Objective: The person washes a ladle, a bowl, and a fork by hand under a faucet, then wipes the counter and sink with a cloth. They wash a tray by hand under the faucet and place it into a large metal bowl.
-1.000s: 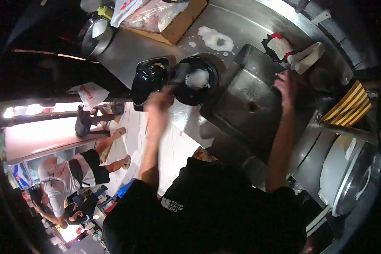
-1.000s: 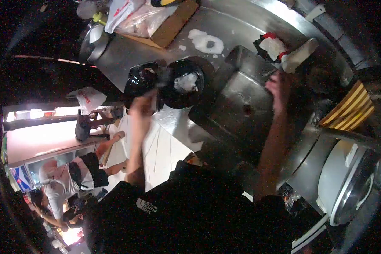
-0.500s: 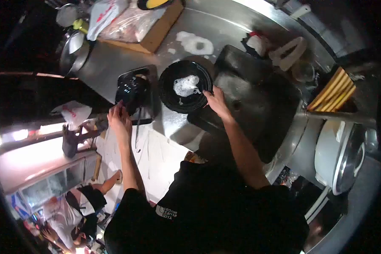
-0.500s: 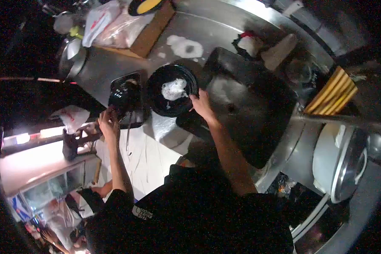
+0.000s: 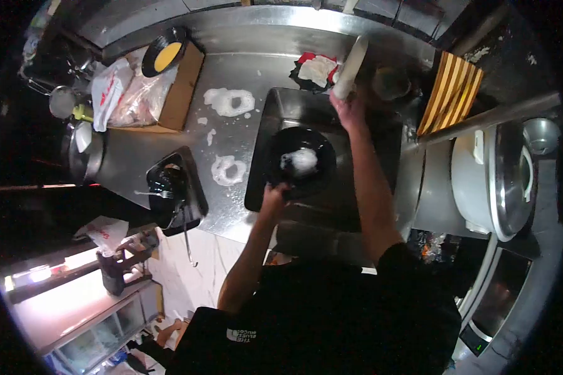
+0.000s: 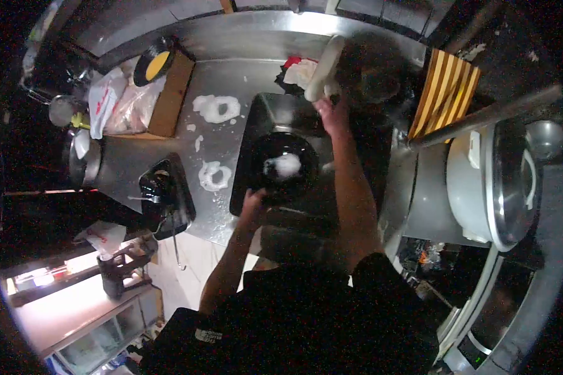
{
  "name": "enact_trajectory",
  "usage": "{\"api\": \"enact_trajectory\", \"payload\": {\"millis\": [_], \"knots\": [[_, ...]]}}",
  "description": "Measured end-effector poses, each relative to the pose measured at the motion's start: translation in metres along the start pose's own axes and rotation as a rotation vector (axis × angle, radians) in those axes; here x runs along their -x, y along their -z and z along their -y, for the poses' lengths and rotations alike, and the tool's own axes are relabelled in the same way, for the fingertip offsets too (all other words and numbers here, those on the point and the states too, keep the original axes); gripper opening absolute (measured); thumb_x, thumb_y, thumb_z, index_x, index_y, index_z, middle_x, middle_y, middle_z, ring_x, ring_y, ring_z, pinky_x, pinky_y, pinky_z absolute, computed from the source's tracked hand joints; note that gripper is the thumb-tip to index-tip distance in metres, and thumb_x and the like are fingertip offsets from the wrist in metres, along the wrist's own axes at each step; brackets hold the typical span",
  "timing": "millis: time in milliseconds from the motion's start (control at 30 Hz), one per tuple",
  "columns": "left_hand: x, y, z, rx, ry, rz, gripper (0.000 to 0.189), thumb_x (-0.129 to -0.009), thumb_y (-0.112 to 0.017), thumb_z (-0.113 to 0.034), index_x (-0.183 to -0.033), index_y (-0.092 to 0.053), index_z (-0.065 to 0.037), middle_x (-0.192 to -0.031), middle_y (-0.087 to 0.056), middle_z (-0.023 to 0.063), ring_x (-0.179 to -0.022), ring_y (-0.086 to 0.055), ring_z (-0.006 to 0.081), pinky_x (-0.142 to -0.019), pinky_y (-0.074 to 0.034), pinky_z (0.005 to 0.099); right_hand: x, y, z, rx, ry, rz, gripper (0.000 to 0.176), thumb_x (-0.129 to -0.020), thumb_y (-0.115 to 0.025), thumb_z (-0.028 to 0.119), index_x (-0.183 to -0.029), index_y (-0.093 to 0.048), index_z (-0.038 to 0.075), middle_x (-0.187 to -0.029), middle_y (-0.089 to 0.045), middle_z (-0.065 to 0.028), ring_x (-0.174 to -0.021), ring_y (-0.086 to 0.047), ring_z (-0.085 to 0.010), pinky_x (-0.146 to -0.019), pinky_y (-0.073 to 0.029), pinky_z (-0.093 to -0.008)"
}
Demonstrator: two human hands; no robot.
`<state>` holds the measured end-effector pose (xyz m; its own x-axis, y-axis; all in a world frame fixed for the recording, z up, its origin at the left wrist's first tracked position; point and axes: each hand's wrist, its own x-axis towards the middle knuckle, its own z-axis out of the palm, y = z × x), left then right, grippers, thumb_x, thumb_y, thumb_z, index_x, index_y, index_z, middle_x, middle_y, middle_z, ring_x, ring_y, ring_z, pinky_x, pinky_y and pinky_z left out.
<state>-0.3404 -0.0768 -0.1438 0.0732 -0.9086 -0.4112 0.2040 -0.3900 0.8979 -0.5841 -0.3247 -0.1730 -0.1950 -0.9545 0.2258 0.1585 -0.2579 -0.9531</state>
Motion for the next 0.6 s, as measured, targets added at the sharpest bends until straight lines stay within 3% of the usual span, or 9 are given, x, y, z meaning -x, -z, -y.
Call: {"api": "enact_trajectory", "payload": {"millis": [67, 100, 167, 200, 267, 333, 433, 500, 600], "knots": [[-0.009, -0.015, -0.019, 0.196, 0.291, 0.083, 0.024, -0.078, -0.054, -0.012, -0.102, -0.050, -0.010, -0.086, -0.056, 0.0048, -0.079, -0.056, 0.0172, -0.060, -0.049, 0.0283, -0.014, 0.009, -0.037, 0.196, 0.339, -0.066, 0.044, -0.087, -0.057, 0.021, -0.123, -0.038, 0.003, -0.099, -0.057, -0.0134, -0.089, -0.060, -0.0288, -0.085, -0.050, -0.0407], [-0.011, -0.024, -0.022, 0.181, 0.295, 0.086, 0.024, -0.078, -0.054, -0.012, -0.102, -0.050, -0.010, -0.086, -0.056, 0.0048, -0.079, -0.056, 0.0172, -0.060, -0.049, 0.0283, -0.014, 0.010, -0.036, 0.265, 0.448, -0.099, 0.044, -0.085, -0.059, 0.019, -0.121, -0.040, 0.002, -0.097, -0.058, -0.0120, -0.087, -0.061, -0.0276, -0.084, -0.051, -0.0402], [-0.018, -0.036, -0.024, 0.198, 0.296, -0.020, 0.025, -0.078, -0.054, -0.011, -0.103, -0.050, -0.010, -0.083, -0.055, 0.0035, -0.077, -0.056, 0.0168, -0.056, -0.046, 0.0287, -0.006, -0.006, 0.034, 0.082, -0.213, -0.232, 0.047, -0.078, -0.068, 0.018, -0.116, -0.046, 0.001, -0.091, -0.060, -0.0078, -0.077, -0.060, -0.0230, -0.077, -0.051, -0.0356], [-0.026, -0.037, -0.020, 0.190, 0.303, -0.018, 0.025, -0.078, -0.054, -0.011, -0.103, -0.050, -0.010, -0.083, -0.055, 0.0035, -0.077, -0.056, 0.0168, -0.056, -0.046, 0.0287, 0.003, -0.006, 0.042, 0.080, -0.220, -0.241, 0.047, -0.078, -0.068, 0.018, -0.116, -0.046, 0.001, -0.091, -0.060, -0.0078, -0.077, -0.060, -0.0230, -0.077, -0.051, -0.0356], [-0.043, -0.039, -0.007, 0.111, 0.202, -0.011, 0.025, -0.078, -0.053, -0.011, -0.102, -0.051, -0.010, -0.084, -0.055, 0.0037, -0.075, -0.055, 0.0165, -0.057, -0.046, 0.0309, 0.020, 0.005, 0.050, 0.582, 0.172, -0.255, 0.049, -0.076, -0.072, 0.022, -0.112, -0.049, -0.001, -0.087, -0.061, -0.0058, -0.070, -0.059, -0.0212, -0.068, -0.049, -0.0316], [-0.040, -0.055, -0.031, 0.037, 0.278, -0.049, 0.025, -0.078, -0.053, -0.011, -0.103, -0.051, -0.009, -0.085, -0.054, 0.0040, -0.076, -0.054, 0.0173, -0.060, -0.046, 0.0321, 0.050, 0.016, 0.035, 0.793, 0.085, -0.290, 0.053, -0.075, -0.074, 0.023, -0.114, -0.048, -0.001, -0.090, -0.061, -0.0054, -0.074, -0.058, -0.0170, -0.069, -0.047, -0.0288], [-0.066, -0.039, 0.000, 0.026, 0.380, 0.010, 0.027, -0.078, -0.053, -0.011, -0.105, -0.052, -0.008, -0.087, -0.054, 0.0047, -0.079, -0.054, 0.0189, -0.068, -0.047, 0.0345, 0.119, 0.032, -0.015, 0.213, -0.267, -0.094, 0.056, -0.075, -0.073, 0.025, -0.117, -0.047, 0.000, -0.103, -0.057, -0.0074, -0.093, -0.054, -0.0182, -0.083, -0.043, -0.0323], [-0.076, -0.036, 0.011, 0.085, 0.414, 0.121, 0.029, -0.078, -0.053, -0.012, -0.106, -0.052, -0.008, -0.089, -0.054, 0.0051, -0.081, -0.053, 0.0198, -0.071, -0.046, 0.0356, 0.155, 0.043, -0.002, 0.130, -0.383, 0.006, 0.056, -0.075, -0.073, 0.021, -0.120, -0.046, 0.001, -0.107, -0.057, -0.0072, -0.099, -0.052, -0.0152, -0.088, -0.041, -0.0305], [-0.077, -0.034, 0.018, 0.122, 0.592, 0.123, 0.029, -0.079, -0.054, -0.015, -0.107, -0.053, -0.007, -0.089, -0.054, 0.0056, -0.083, -0.054, 0.0200, -0.070, -0.047, 0.0367, 0.186, 0.033, 0.060, -0.358, -0.541, 0.080, 0.059, -0.075, -0.071, 0.018, -0.124, -0.041, 0.001, -0.116, -0.053, -0.0106, -0.107, -0.050, -0.0212, -0.094, -0.037, -0.0328]]}}
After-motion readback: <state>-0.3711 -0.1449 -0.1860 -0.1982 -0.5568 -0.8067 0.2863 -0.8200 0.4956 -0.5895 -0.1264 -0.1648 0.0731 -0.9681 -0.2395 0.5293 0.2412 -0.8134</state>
